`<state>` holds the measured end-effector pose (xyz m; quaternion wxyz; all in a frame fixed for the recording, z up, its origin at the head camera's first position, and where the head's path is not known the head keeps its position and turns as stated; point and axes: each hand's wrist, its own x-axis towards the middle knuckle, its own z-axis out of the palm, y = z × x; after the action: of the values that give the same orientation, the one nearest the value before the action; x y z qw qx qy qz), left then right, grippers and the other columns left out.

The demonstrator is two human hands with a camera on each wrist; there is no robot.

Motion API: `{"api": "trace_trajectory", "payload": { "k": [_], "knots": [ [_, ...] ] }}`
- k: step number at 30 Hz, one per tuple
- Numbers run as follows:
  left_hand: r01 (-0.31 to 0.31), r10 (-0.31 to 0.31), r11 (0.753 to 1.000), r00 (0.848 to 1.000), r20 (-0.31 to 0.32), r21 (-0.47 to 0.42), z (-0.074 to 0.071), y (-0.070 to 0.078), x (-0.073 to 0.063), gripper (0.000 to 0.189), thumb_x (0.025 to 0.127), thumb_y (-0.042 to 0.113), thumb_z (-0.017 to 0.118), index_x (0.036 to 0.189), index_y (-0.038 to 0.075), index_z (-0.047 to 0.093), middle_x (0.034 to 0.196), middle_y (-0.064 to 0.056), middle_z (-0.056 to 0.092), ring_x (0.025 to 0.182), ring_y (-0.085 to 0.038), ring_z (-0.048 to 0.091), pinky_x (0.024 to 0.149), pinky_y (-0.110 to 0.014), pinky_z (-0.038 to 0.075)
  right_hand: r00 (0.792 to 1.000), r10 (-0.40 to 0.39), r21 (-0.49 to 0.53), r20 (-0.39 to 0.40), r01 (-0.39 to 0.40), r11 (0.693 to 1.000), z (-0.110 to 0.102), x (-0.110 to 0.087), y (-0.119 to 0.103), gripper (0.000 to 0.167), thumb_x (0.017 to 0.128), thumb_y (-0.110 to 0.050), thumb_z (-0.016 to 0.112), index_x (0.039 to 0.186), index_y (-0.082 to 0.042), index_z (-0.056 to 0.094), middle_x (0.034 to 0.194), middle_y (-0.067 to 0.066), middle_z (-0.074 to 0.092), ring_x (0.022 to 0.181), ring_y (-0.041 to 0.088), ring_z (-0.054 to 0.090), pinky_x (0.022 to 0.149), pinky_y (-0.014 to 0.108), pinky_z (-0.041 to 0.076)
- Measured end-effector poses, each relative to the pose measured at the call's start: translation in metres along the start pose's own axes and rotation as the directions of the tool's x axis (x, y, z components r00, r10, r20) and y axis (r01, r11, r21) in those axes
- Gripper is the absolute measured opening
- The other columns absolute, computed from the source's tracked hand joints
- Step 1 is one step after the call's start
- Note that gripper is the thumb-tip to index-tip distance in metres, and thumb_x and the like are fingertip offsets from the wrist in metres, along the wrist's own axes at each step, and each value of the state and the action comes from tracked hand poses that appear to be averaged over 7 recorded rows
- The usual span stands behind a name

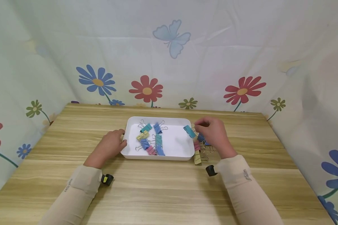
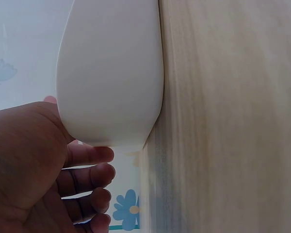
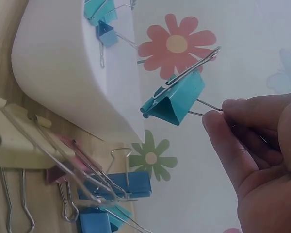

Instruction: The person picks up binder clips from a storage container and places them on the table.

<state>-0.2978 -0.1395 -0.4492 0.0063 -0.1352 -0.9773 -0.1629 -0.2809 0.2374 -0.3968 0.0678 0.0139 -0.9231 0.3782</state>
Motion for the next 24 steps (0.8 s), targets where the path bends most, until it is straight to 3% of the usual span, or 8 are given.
{"api": "trace_trajectory", "payload": {
  "k": [8,24],
  "knots": [
    [0.008,-0.008,1.000,1.000,0.013,0.007,0.001,0.000,0.000,0.044,0.094,0.025,0.054,0.127,-0.004,0.053,0.116,-0.022,0.064,0.107,-0.041,0.059,0.094,-0.054,0.045,0.998,-0.047,-0.037,-0.052,0.045,0.998,-0.010,-0.010,0.003,0.018,0.092,-0.026,0.065,0.102,-0.012,0.071,0.098,0.008,0.071,0.087,0.023,0.063,0.070,0.027,0.051],
    [-0.001,0.001,1.000,1.000,0.009,0.009,0.000,0.001,-0.002,0.045,0.094,0.024,0.053,0.128,-0.005,0.052,0.117,-0.023,0.063,0.109,-0.041,0.059,0.095,-0.054,0.044,0.997,-0.044,-0.040,-0.066,0.041,0.998,-0.028,-0.029,0.009,0.023,0.093,-0.032,0.064,0.104,-0.013,0.071,0.104,0.010,0.070,0.091,0.024,0.064,0.070,0.017,0.050]
  ]
}}
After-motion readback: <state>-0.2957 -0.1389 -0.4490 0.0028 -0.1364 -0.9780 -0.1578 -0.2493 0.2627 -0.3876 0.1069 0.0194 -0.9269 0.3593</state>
